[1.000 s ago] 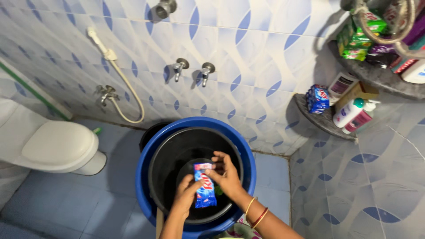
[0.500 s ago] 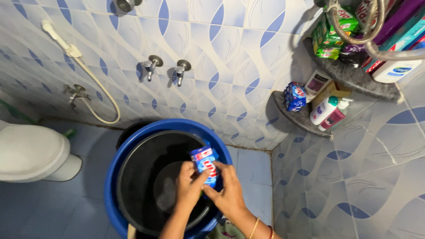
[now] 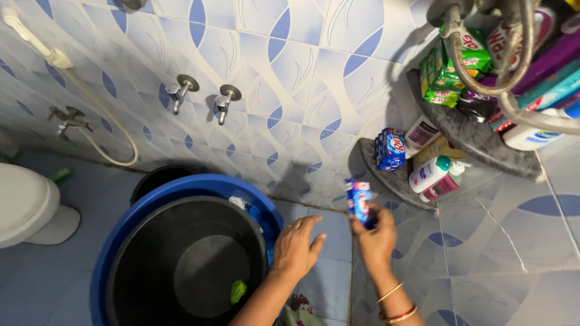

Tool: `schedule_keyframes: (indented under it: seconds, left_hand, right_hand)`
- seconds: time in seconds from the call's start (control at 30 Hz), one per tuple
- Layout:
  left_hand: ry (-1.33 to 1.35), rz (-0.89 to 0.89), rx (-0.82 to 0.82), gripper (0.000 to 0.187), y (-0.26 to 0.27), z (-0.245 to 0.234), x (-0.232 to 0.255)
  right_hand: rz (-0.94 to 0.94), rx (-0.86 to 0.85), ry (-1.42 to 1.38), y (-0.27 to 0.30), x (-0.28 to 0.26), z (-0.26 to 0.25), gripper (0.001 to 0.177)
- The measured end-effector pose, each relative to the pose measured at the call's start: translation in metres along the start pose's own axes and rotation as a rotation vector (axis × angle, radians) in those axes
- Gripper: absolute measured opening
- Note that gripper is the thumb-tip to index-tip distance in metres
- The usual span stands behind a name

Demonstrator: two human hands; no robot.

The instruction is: The person takes several small packets of laundry detergent from a wall hook and places them into a blue bucket. They then remove the packets from the bucket one by one and place them on a nearby shelf. Finally, they pick up a long-handled brush from the bucket and hang it on the wall hook.

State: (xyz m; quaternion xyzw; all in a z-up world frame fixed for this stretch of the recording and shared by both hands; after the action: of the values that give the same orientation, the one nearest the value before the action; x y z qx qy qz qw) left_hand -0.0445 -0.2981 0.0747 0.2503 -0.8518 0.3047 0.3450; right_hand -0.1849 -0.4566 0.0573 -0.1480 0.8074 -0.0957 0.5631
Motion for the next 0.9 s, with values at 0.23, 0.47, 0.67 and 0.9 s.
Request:
schedule_keyframes:
  seconds: [0.23,0.47,0.67,0.9]
  left_hand:
    - [-0.109,-0.085,0.035,0.029,-0.005,0.005,-0.031]
    - [-0.071,-0.136,0.060,0.026,-0.012,0.001,-0.034]
    - [-0.013,-0.086,0.089,0.022,-0.014,0.001,-0.031]
    - [-0.006,-0.092,0.069,0.019,-0.015,0.008,-0.037]
  right_hand:
    - [-0.190,0.165,0.423,-0.142,0.057,0.012,0.046]
    - [-0.287,0.199,0.590,-0.228,0.100,0.051,0.048]
    - [-0.231,0.173,0.717,-0.247,0.118,0.075,0.047]
    - [-0.217,0.152,0.727,-0.245,0.123,0.075,0.054]
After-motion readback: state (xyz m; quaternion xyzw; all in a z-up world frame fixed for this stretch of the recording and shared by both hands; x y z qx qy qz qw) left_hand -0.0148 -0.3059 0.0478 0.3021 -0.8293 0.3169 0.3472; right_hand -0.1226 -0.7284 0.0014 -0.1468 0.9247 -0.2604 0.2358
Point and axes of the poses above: each hand's wrist, its own y-axis away from the middle knuckle, its own z-axis out of the palm, x = y × z, the point moved 5 cm from there along -y, towards the middle knuckle, and after that the axes turned 9 degrees about x, right-handed, at the moved point
